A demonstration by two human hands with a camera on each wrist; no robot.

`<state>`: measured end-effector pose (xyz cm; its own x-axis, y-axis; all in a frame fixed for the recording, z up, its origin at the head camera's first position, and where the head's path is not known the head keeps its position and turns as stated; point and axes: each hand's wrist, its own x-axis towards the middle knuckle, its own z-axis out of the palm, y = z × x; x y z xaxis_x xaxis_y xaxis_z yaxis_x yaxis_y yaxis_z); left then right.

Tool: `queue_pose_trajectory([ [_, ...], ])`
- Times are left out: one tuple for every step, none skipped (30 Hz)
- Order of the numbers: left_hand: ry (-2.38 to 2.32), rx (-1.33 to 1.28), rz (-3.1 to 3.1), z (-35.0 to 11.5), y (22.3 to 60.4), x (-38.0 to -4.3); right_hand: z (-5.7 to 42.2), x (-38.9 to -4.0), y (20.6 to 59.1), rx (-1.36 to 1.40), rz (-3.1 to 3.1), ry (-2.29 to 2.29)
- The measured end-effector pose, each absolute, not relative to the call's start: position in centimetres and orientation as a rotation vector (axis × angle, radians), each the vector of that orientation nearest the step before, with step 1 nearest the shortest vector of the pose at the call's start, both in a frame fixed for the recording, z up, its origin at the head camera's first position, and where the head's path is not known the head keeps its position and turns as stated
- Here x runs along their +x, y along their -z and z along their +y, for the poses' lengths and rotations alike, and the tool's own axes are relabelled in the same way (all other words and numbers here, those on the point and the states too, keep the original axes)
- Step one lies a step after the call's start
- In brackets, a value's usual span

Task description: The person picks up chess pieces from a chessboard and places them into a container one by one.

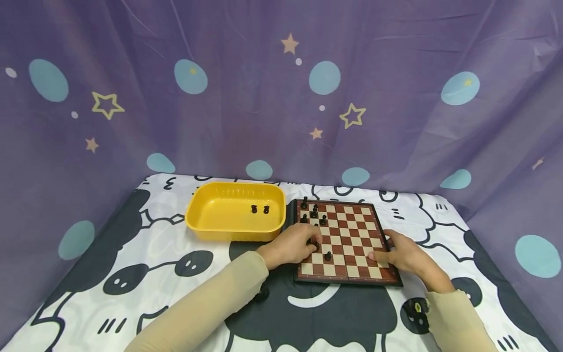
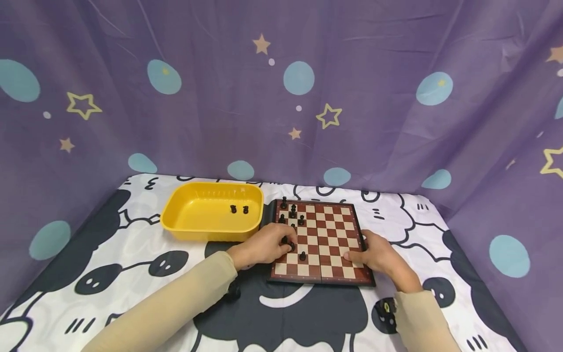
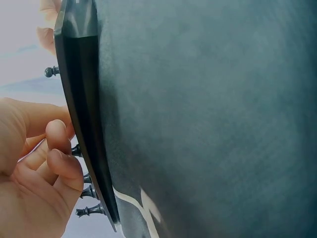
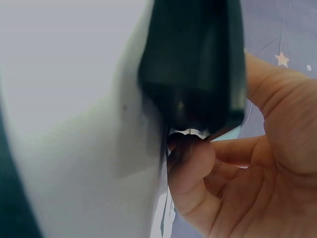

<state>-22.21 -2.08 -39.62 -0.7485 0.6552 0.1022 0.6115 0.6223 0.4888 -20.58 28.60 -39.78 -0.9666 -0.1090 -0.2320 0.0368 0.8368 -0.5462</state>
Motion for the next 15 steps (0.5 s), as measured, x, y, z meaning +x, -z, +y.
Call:
queue_pose_trajectory([
  [-0.784, 1.081, 2.748, -2.06, 39.58, -22.21, 28.63, -20.58, 39.76, -0.053, 2.762, 0.827],
  [-0.784, 1.083, 2.745, -2.05, 39.53, -22.2, 28.65, -20.57, 39.74, -0.05, 2.762, 0.826],
  [-0.784, 1.085, 2.743, -2.04, 39.51, -22.18, 28.66, -20.57, 39.73, -0.046, 2.764, 0.822],
  [-0.785, 1.087, 2.742, -2.02, 39.5, -22.17, 28.68, -20.58, 39.73, -0.041, 2.762, 0.819],
  [-0.787, 1.087, 2.74, -2.02, 39.51, -22.16, 28.69, -20.57, 39.74, -0.033, 2.758, 0.82],
  [-0.788, 1.087, 2.738, -2.03, 39.53, -22.15, 28.69, -20.57, 39.77, -0.029, 2.756, 0.822],
  [-0.79, 1.084, 2.737, -2.03, 39.57, -22.14, 28.69, -20.57, 39.78, -0.028, 2.754, 0.825],
  [-0.79, 1.085, 2.738, -2.05, 39.61, -22.13, 28.7, -20.58, 39.81, -0.031, 2.758, 0.822],
  [-0.791, 1.084, 2.74, -2.05, 39.67, -22.14, 28.7, -20.56, 39.85, -0.034, 2.76, 0.823],
  [-0.793, 1.083, 2.739, -2.05, 39.73, -22.13, 28.7, -20.56, 39.9, -0.039, 2.762, 0.827],
  [-0.792, 1.082, 2.74, -2.06, 39.77, -22.14, 28.7, -20.54, 39.93, -0.043, 2.765, 0.831],
  [-0.789, 1.085, 2.742, -2.07, 39.8, -22.15, 28.7, -20.54, 39.96, -0.049, 2.766, 0.838],
  [-0.787, 1.086, 2.743, -2.07, 39.82, -22.16, 28.68, -20.53, 39.97, -0.052, 2.769, 0.839],
  [-0.783, 1.088, 2.744, -2.08, 39.83, -22.18, 28.67, -20.53, 39.96, -0.052, 2.77, 0.841],
  [-0.78, 1.088, 2.745, -2.07, 39.81, -22.22, 28.65, -20.53, 39.93, -0.053, 2.769, 0.846],
])
